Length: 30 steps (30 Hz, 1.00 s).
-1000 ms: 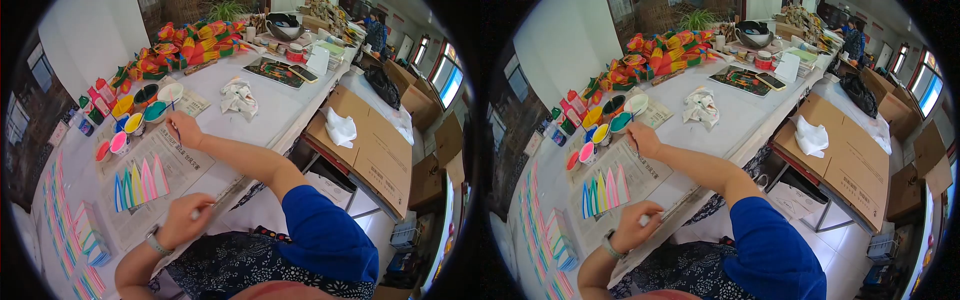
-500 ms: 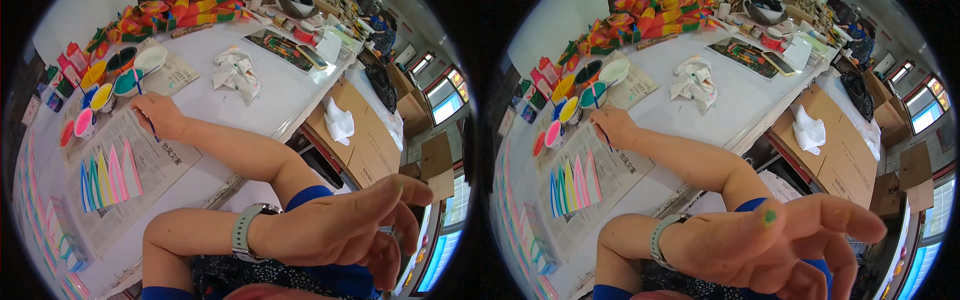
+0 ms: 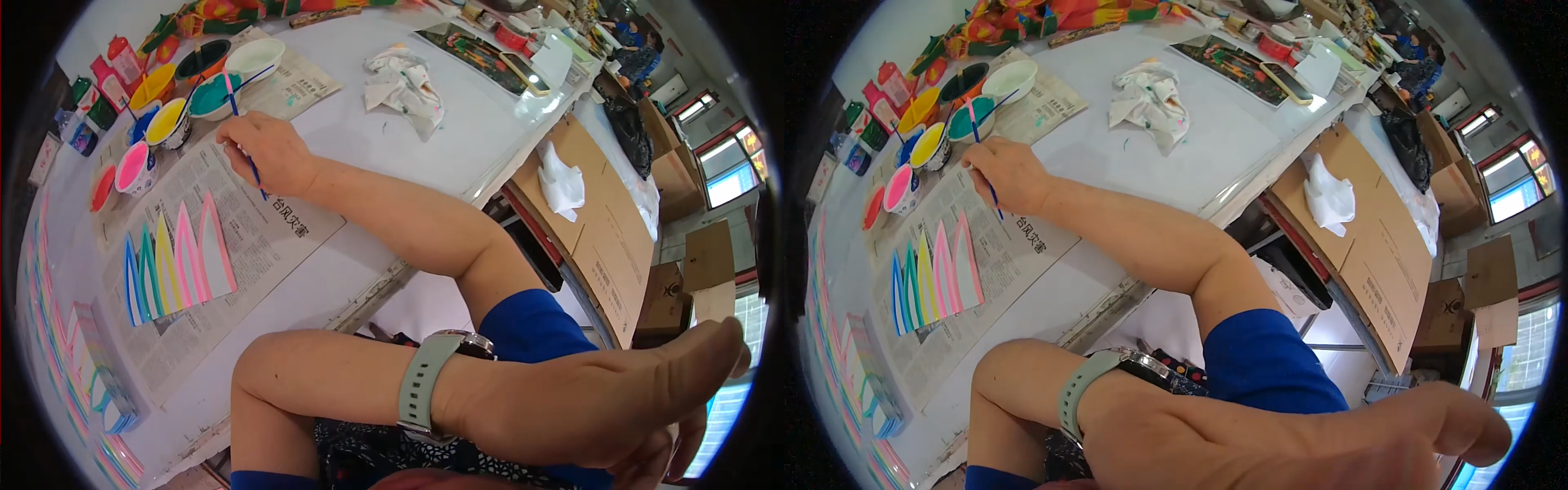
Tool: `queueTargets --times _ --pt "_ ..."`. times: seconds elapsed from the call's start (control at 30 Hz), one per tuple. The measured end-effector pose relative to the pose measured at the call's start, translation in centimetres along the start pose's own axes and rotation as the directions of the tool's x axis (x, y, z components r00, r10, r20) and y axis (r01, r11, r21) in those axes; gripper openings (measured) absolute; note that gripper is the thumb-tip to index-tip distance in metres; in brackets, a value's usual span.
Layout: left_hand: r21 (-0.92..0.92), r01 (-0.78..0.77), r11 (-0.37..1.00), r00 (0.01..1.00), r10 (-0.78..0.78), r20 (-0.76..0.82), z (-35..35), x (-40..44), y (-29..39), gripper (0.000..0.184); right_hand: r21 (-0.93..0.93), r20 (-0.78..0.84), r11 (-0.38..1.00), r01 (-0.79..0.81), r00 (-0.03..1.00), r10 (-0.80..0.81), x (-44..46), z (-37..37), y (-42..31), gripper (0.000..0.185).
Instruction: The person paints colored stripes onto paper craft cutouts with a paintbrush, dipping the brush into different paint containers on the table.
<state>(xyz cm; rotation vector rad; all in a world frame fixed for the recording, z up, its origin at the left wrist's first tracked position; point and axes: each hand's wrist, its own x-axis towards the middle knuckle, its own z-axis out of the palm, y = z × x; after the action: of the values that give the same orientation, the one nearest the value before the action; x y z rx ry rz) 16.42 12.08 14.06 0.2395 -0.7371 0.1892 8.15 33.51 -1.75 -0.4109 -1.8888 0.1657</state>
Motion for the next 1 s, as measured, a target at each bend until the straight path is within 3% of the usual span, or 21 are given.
queueTargets --times 0.73,0.8,0.83,0.9,0.93,1.0 --pt "0.274 0.117 0.955 0.957 -0.182 0.227 -0.2 0.3 -1.6 0.041 -0.021 0.052 0.999 -0.043 0.998 0.044 -0.4 0.2 -0.1 0.022" --pt "0.689 0.064 0.722 0.997 -0.023 -0.068 1.2 -0.4 -0.1 0.030 -0.044 0.046 0.998 -0.041 0.998 0.043 -0.2 -0.2 0.0 0.022" --pt "0.696 0.070 0.715 0.997 -0.042 -0.058 1.6 -0.6 0.7 0.030 -0.032 0.044 0.998 -0.046 0.998 0.047 -0.2 -0.2 0.0 0.023" --pt "0.942 0.209 0.262 0.978 -0.068 -0.199 2.0 -1.2 2.4 0.022 0.000 0.038 0.998 -0.060 0.997 0.060 -0.3 -0.2 -0.1 0.023" --pt "0.945 0.208 0.252 0.978 -0.080 -0.194 2.7 -1.3 3.0 0.022 -0.010 0.033 0.999 -0.048 0.998 0.048 -0.3 -0.3 -0.1 0.023" --pt "0.972 0.222 0.071 0.970 -0.113 -0.214 4.2 -1.6 4.0 0.020 -0.012 0.032 0.998 -0.069 0.997 0.069 -0.3 -0.2 -0.1 0.024"
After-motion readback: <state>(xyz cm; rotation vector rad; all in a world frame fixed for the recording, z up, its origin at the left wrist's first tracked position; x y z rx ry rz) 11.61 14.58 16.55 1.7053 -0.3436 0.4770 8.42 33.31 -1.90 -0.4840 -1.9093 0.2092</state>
